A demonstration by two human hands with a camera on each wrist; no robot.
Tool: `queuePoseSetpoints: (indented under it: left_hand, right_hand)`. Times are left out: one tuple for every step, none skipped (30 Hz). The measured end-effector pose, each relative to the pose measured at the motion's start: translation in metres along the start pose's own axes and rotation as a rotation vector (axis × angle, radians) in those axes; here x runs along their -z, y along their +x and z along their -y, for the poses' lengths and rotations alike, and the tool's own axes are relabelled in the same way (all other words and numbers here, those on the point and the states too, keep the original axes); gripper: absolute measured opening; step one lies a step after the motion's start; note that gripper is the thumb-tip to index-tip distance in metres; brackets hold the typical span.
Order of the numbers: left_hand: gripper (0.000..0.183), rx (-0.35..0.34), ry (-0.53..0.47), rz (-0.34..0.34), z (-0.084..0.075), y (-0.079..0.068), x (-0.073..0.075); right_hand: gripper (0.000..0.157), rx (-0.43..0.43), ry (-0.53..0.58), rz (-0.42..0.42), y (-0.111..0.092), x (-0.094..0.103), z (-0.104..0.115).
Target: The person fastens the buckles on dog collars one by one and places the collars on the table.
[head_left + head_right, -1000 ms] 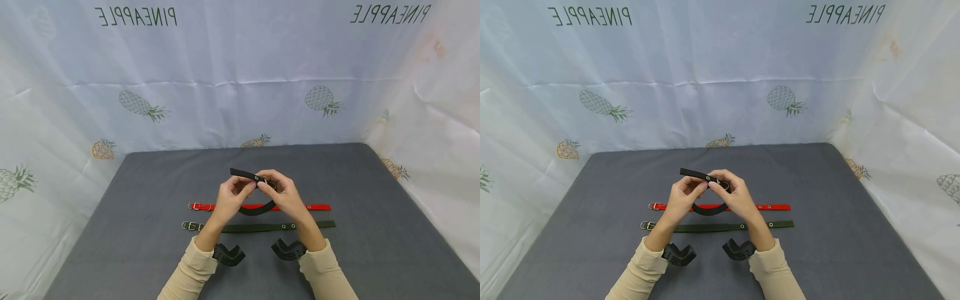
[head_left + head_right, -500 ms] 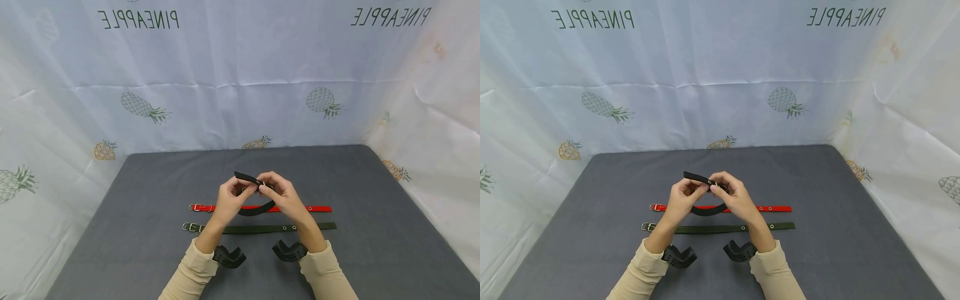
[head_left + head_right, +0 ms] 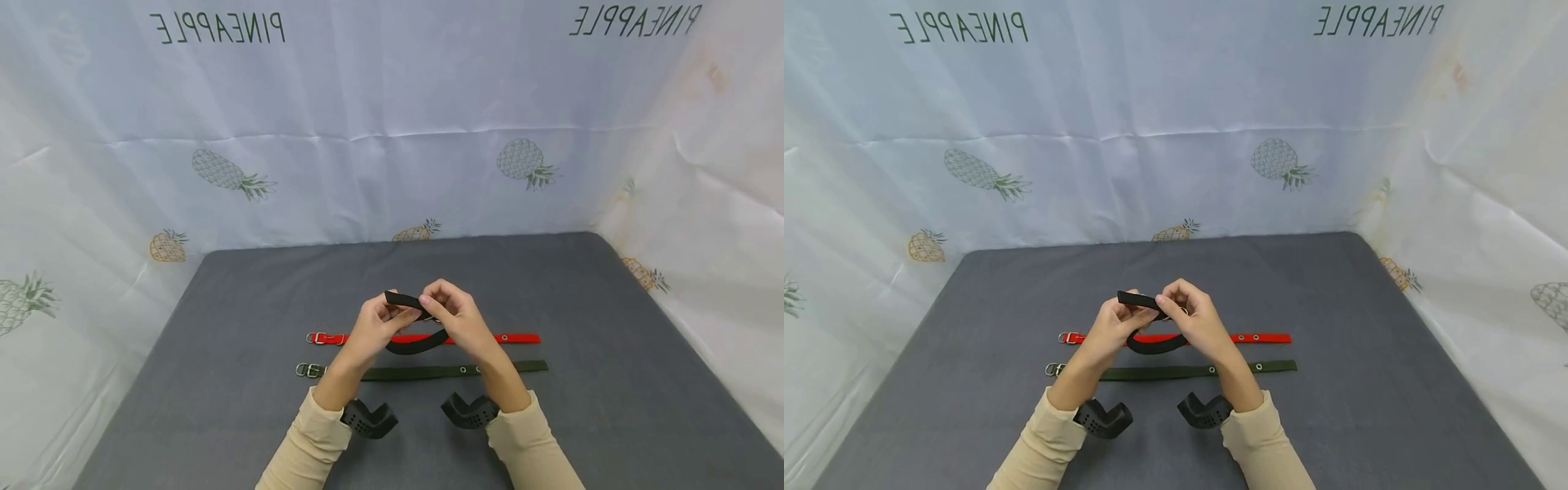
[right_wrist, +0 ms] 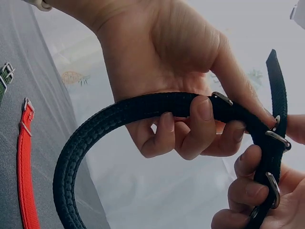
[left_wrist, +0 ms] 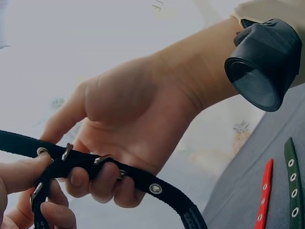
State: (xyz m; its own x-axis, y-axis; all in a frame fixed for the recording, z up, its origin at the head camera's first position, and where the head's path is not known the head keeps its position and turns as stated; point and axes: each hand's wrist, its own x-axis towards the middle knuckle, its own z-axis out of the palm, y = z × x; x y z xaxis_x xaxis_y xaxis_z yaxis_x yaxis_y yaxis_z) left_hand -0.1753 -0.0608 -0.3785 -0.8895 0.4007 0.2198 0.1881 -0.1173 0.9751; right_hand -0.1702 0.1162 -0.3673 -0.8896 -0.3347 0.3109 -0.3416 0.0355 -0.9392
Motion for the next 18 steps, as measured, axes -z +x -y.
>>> queuePoseSetpoints:
  left_hand:
    - [0.025,0.006,-0.005,0.003,0.0001,0.0003,0.0007]
    - [0.021,0.009,-0.013,0.006,0.0003,0.0005,0.0013]
    - [0.018,0.010,-0.017,0.009,0.0004,0.0006,0.0019]
    - [0.015,0.010,-0.017,0.007,0.0005,0.0005,0.0026]
    - [0.013,0.006,-0.020,0.005,0.0007,0.0004,0.0031]
    - [0.013,0.001,-0.021,0.004,0.0009,0.0001,0.0035]
    - [0.014,-0.007,-0.016,0.001,0.0010,-0.0002,0.0040]
    - [0.014,-0.013,-0.011,-0.003,0.0009,-0.0006,0.0041]
    - [0.015,-0.017,-0.002,-0.009,0.0007,-0.0009,0.0041]
    - [0.016,-0.016,0.000,-0.016,0.0006,-0.0011,0.0039]
    - [0.016,-0.012,0.005,-0.023,0.0005,-0.0011,0.0035]
    - [0.016,-0.009,0.011,-0.030,0.0004,-0.0011,0.0030]
    - [0.017,-0.005,0.016,-0.039,0.0004,-0.0010,0.0024]
    - [0.018,0.000,0.017,-0.046,0.0003,-0.0008,0.0018]
    - [0.018,0.006,0.018,-0.053,0.0002,-0.0006,0.0012]
    - [0.017,0.012,0.013,-0.057,0.0001,-0.0003,0.0006]
    - [0.014,0.018,0.012,-0.060,-0.0001,0.0000,0.0002]
    - [0.011,0.021,0.012,-0.061,-0.0004,0.0003,-0.0002]
  right_hand:
    - [0.021,-0.005,0.006,0.003,0.0005,-0.0002,0.0003]
    - [0.022,-0.006,0.012,0.007,0.0010,-0.0006,0.0006]
    - [0.023,-0.009,0.020,0.011,0.0014,-0.0009,0.0006]
    - [0.023,-0.009,0.030,0.015,0.0018,-0.0013,0.0002]
    - [0.023,-0.008,0.039,0.018,0.0021,-0.0017,-0.0002]
    - [0.024,-0.007,0.047,0.020,0.0023,-0.0022,-0.0007]
    - [0.024,-0.007,0.052,0.021,0.0024,-0.0027,-0.0013]
    - [0.023,-0.008,0.059,0.022,0.0023,-0.0030,-0.0019]
    - [0.022,-0.012,0.065,0.021,0.0021,-0.0032,-0.0023]
    - [0.020,-0.014,0.070,0.019,0.0020,-0.0035,-0.0029]
    - [0.018,-0.019,0.075,0.017,0.0018,-0.0037,-0.0031]
    - [0.015,-0.021,0.082,0.016,0.0017,-0.0038,-0.0035]
    - [0.013,-0.025,0.088,0.015,0.0015,-0.0039,-0.0037]
    - [0.011,-0.031,0.093,0.014,0.0014,-0.0039,-0.0039]
    - [0.009,-0.036,0.096,0.013,0.0014,-0.0039,-0.0039]
    - [0.007,-0.043,0.099,0.012,0.0014,-0.0037,-0.0038]
    - [0.007,-0.053,0.100,0.012,0.0013,-0.0034,-0.0036]
    - [0.006,-0.063,0.096,0.008,0.0012,-0.0030,-0.0034]
